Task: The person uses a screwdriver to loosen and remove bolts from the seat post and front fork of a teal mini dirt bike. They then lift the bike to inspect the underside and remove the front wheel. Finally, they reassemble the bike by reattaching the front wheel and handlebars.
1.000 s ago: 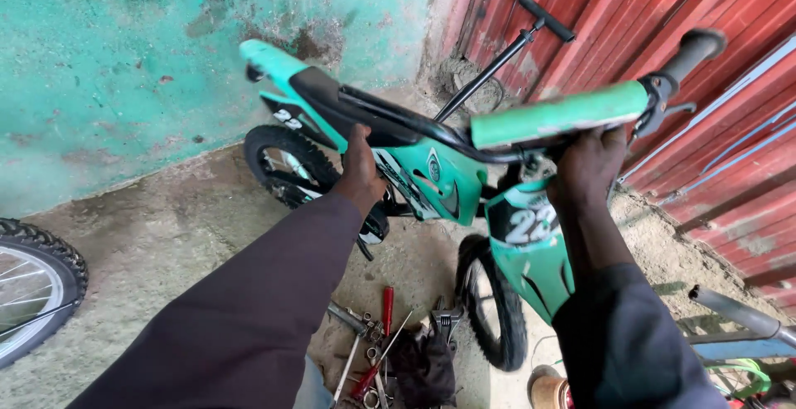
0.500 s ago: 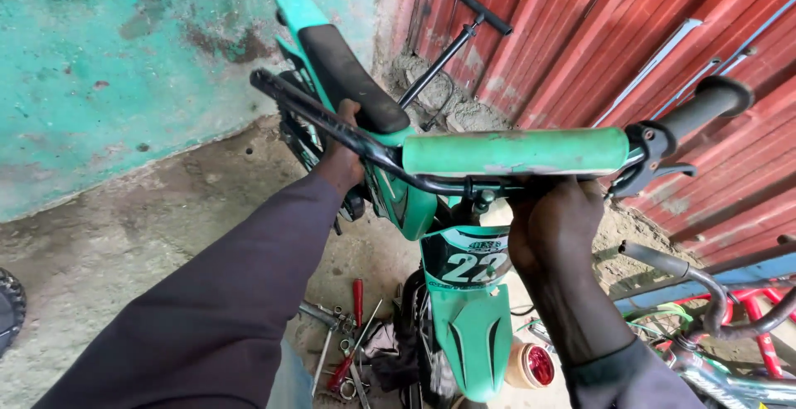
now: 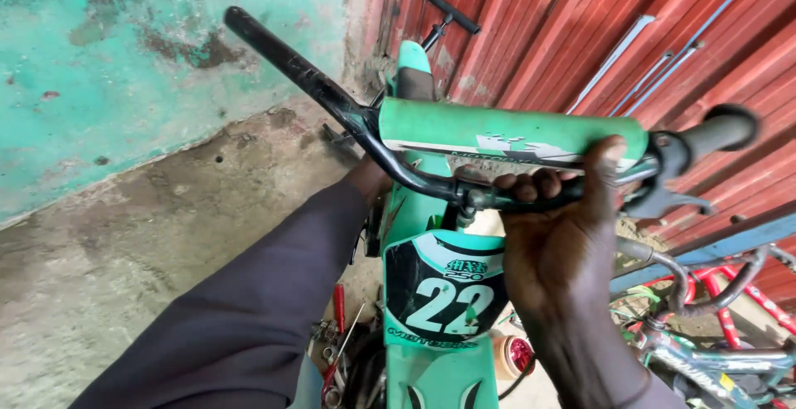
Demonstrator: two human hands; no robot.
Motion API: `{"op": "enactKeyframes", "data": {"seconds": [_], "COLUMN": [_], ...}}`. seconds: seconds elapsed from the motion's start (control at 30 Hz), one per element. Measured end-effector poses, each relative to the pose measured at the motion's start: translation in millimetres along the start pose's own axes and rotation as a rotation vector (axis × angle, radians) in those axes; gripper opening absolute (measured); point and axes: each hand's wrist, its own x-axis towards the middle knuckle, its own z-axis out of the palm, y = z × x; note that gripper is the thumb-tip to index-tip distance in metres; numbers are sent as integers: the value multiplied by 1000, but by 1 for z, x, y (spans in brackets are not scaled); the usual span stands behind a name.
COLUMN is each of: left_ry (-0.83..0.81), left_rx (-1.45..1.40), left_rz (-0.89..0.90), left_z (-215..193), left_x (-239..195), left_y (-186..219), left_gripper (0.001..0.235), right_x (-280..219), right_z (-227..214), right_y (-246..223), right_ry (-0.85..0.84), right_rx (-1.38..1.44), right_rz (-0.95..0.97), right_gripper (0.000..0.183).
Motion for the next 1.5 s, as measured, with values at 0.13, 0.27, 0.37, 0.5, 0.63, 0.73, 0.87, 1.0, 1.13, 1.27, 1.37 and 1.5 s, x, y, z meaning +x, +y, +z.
{"op": "enactKeyframes", "data": {"seconds": [0.13, 0.27, 0.37, 0.5, 0.63, 0.73, 0.87, 1.0, 1.13, 1.27, 1.37, 1.5], "left_ry": [-120, -225, -85, -74, 135, 251, 386, 429, 495, 615, 605, 709], "left_rx": [242, 506, -462, -610, -191, -260, 85, 209, 415, 426, 495, 461], "left_rz": [84, 160, -311, -14, -101, -68, -79, -47, -150, -176, -263, -304], "left_z": [17, 24, 18, 27, 44, 47, 21, -22, -78, -131, -152, -166], "left_x": [11, 20, -22, -63, -33, -17, -31, -20, -13, -42, -39, -40], "left_y": [-12, -14, 35, 104, 102, 70, 120, 111, 88, 64, 58, 43], "left_gripper": [25, 25, 22, 78, 88, 66, 61, 57, 60, 49, 50, 50], "right_x": [40, 57, 129, 149, 203, 173, 204, 166, 98, 30, 2, 12], "right_z": [-8, 1, -29, -10, -5, 9, -12, 8, 39, 74, 89, 80], "right_y": [29, 34, 50, 70, 114, 112, 124, 132, 162, 181, 193, 189], "right_ry": [221, 417, 397, 455, 463, 458, 400, 464, 331, 216, 212, 111], "right_rx": [24, 34, 93, 42, 167, 107, 35, 209, 359, 325, 337, 358], "right_rz": [124, 157, 133, 49, -126, -55, 59, 169, 295, 575, 632, 753], "right_gripper": [50, 48, 48, 47, 70, 59, 44, 42, 57, 64, 83, 79]}}
